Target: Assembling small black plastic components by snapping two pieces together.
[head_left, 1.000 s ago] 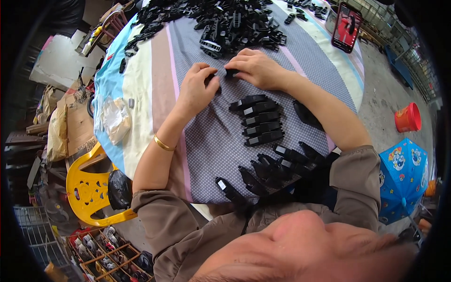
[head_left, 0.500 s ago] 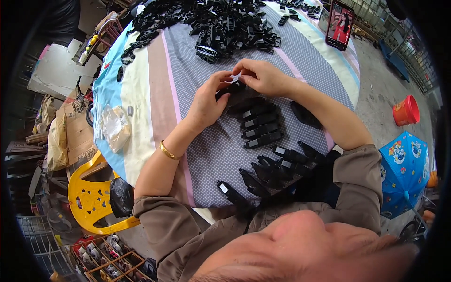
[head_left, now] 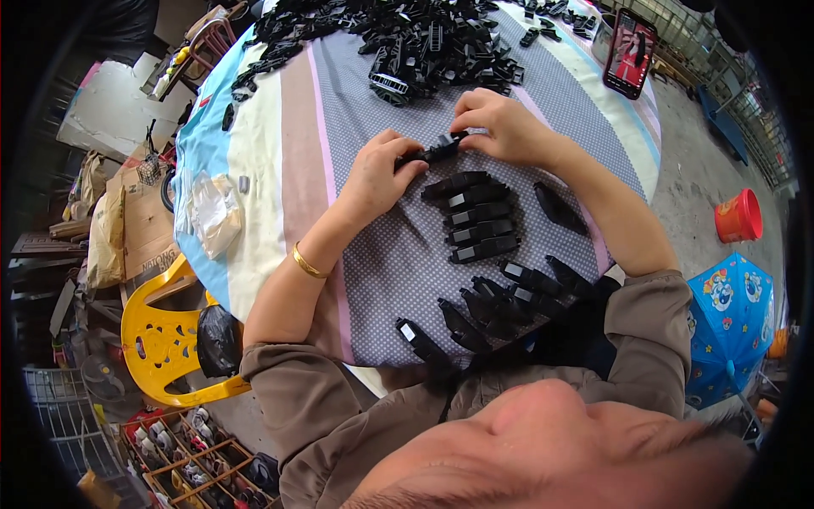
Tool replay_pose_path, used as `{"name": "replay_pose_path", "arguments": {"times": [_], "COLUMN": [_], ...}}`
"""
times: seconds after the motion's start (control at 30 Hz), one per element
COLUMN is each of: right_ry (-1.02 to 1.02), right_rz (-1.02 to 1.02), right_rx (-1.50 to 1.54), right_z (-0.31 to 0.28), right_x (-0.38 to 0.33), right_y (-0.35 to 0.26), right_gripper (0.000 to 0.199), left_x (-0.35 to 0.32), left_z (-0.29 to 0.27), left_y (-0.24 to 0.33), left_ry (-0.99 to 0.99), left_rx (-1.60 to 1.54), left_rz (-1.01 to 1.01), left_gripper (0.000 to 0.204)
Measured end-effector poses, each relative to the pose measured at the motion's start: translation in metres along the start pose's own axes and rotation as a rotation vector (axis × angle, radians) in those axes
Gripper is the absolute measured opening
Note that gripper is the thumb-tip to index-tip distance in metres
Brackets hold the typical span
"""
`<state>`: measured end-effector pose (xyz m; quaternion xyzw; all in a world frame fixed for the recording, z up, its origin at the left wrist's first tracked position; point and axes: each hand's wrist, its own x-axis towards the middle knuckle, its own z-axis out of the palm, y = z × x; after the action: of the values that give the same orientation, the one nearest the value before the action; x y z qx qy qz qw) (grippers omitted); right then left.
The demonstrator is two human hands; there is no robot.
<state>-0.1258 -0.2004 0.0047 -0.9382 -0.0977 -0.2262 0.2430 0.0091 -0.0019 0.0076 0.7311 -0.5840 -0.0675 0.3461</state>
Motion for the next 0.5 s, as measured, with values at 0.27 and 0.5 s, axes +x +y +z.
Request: {"name": "replay_pose_path", "arguments": {"times": [0.27, 0.5], "right_ry": [-0.073, -0.033], "right_rz": [0.002, -0.024], "right_rx": [-0.112, 0.066], "right_z": [-0.002, 0.011], "right_x": [0.004, 0.007], "right_y": [-0.007, -0.004], "right_gripper": [0.018, 0.022], "left_x": [0.003, 0.004], "left_z": [0.001, 0.003], "left_y": [-0.004, -0.001], "left_ry": [-0.032, -0.085], "left_rx": [-0.053, -0.101], "left_rz": [-0.069, 0.042], "left_gripper": [0.021, 0.021]}}
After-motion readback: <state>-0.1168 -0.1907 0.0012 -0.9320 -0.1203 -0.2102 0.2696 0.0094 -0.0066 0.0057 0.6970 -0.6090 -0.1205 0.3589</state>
